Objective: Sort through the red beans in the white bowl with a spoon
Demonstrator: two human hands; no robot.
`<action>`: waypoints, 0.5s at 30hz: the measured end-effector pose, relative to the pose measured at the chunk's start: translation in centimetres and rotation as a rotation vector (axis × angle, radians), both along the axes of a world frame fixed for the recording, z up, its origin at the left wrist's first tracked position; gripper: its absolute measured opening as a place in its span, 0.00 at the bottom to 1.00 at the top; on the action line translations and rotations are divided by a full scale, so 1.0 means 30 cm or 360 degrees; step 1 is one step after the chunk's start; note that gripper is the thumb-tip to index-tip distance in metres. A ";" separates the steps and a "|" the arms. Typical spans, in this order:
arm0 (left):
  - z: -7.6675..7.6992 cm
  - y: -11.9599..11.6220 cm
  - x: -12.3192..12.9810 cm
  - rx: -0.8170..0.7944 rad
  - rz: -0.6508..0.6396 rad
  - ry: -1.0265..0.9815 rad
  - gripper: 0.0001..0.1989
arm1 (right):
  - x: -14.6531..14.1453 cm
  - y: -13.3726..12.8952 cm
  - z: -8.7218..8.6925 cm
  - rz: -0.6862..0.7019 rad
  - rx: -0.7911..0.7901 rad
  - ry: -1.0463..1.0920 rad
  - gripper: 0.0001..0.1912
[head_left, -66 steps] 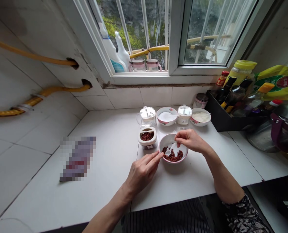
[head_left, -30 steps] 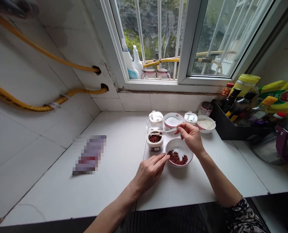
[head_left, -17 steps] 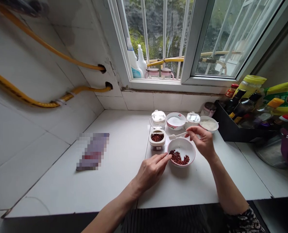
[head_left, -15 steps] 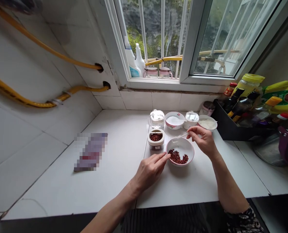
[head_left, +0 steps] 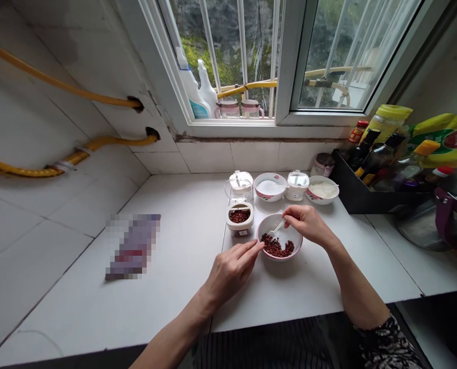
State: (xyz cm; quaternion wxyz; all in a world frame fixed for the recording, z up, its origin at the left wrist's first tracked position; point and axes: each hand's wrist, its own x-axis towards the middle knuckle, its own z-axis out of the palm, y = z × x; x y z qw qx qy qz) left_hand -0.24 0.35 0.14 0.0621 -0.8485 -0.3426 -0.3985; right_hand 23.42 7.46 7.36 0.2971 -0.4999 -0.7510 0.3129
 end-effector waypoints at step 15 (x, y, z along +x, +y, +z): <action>0.004 -0.004 0.004 -0.0028 -0.0006 -0.0020 0.16 | 0.019 0.009 -0.006 -0.0143 0.0069 -0.0103 0.07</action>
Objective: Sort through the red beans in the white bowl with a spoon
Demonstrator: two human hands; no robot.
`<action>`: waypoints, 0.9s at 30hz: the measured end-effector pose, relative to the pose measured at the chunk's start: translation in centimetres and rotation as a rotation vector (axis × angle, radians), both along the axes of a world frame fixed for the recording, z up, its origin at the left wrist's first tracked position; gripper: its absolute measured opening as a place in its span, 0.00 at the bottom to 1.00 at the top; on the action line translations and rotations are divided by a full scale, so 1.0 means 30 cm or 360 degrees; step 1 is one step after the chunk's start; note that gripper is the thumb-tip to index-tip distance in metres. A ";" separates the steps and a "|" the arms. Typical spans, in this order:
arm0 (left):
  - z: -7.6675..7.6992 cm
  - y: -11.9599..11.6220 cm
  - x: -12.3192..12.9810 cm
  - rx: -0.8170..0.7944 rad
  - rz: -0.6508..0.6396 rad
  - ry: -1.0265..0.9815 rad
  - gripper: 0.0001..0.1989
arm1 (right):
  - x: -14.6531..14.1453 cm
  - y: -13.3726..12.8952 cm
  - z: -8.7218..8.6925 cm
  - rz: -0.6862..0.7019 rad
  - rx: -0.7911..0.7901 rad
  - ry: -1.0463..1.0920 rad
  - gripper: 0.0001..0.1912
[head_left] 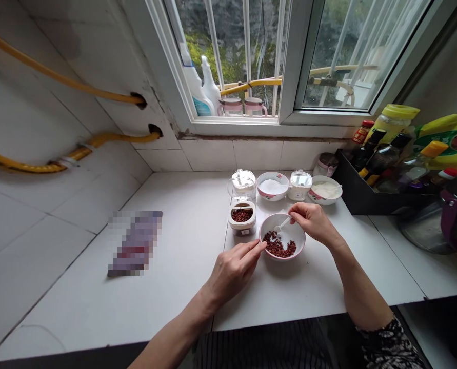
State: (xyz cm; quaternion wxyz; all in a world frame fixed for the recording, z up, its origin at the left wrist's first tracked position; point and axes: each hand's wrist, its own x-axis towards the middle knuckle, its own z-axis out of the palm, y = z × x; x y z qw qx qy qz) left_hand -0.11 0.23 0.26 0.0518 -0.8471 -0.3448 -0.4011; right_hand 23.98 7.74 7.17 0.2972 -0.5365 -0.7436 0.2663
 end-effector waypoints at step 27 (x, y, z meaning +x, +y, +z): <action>0.005 0.000 0.002 0.0024 -0.0005 0.0000 0.15 | -0.003 0.029 -0.015 0.0081 -0.0479 0.0624 0.12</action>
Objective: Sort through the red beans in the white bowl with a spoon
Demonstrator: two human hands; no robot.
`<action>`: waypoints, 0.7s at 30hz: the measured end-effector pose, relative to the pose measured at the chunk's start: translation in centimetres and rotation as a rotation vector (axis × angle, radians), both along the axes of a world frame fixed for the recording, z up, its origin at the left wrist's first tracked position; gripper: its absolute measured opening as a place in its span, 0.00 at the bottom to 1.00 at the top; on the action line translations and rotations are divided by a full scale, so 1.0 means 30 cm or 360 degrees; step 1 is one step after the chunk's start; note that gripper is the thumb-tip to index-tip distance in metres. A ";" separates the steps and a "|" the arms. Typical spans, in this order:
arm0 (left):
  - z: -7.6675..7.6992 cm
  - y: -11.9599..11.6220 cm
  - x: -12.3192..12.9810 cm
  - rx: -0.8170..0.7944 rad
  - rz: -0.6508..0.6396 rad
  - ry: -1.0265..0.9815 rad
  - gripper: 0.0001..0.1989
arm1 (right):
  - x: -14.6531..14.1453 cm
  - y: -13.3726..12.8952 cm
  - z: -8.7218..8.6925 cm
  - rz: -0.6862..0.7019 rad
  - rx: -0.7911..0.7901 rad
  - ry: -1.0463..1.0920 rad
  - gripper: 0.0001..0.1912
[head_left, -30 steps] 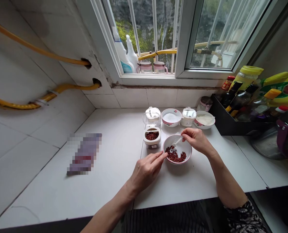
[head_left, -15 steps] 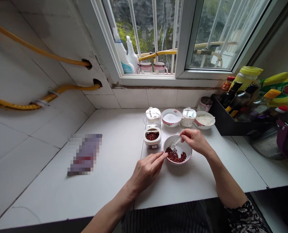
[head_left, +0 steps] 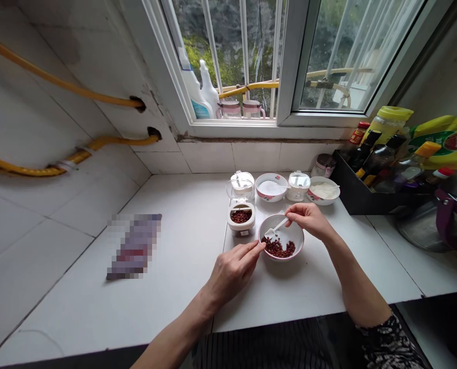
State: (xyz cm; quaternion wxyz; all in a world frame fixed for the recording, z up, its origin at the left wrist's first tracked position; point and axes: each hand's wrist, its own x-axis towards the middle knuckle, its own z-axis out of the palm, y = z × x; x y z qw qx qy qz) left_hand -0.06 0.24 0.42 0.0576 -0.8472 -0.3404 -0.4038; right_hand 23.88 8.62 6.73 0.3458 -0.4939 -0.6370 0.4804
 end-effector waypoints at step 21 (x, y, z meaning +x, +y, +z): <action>-0.003 0.002 0.006 -0.0024 0.0016 -0.0012 0.16 | -0.101 0.026 0.045 -0.0296 0.0247 0.0264 0.15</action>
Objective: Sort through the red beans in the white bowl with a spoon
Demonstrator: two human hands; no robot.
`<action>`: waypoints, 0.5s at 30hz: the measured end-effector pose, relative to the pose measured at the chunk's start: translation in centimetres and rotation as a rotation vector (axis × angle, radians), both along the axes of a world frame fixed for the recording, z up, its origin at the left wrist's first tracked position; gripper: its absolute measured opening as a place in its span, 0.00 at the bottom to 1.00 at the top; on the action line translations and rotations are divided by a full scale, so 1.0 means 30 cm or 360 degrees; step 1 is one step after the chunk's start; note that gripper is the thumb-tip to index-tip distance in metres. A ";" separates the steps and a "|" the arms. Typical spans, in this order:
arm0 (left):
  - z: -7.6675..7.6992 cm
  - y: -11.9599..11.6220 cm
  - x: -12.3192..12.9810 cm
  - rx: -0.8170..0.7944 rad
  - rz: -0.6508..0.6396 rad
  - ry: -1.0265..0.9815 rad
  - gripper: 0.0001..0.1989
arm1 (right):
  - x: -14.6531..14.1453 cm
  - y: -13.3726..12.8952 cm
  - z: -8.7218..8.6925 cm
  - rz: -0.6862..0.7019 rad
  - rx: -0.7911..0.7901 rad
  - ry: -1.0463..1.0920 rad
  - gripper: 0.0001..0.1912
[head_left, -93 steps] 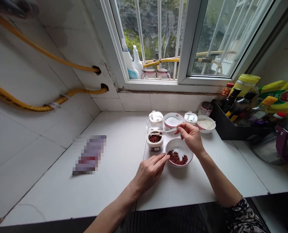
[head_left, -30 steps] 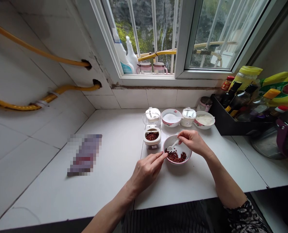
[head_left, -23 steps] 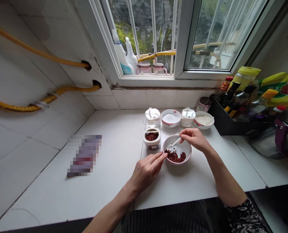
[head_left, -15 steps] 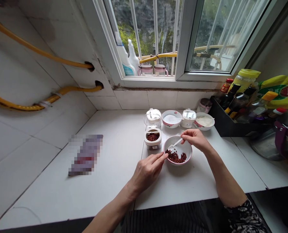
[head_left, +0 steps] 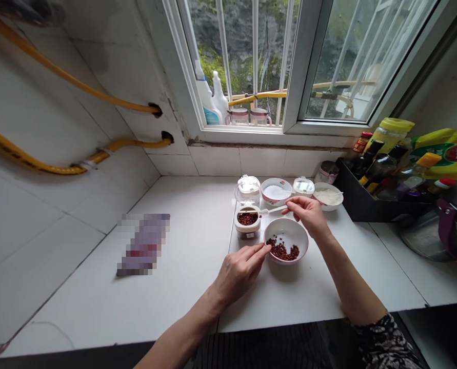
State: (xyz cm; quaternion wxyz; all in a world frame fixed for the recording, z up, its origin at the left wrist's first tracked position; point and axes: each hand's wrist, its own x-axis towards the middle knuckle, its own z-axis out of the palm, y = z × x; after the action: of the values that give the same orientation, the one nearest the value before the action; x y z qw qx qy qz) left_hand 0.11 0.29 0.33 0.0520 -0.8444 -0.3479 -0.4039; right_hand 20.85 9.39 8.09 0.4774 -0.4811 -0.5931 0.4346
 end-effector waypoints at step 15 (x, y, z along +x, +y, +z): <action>0.003 -0.002 -0.003 -0.0017 0.0001 0.0016 0.16 | 0.030 -0.085 0.022 -0.0097 0.0739 -0.0515 0.08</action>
State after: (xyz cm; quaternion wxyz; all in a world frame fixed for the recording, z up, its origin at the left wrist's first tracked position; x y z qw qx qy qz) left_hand 0.03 0.23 0.44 0.0494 -0.8465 -0.3502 -0.3980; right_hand 21.74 6.83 8.74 0.4867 -0.4396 -0.7306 0.1901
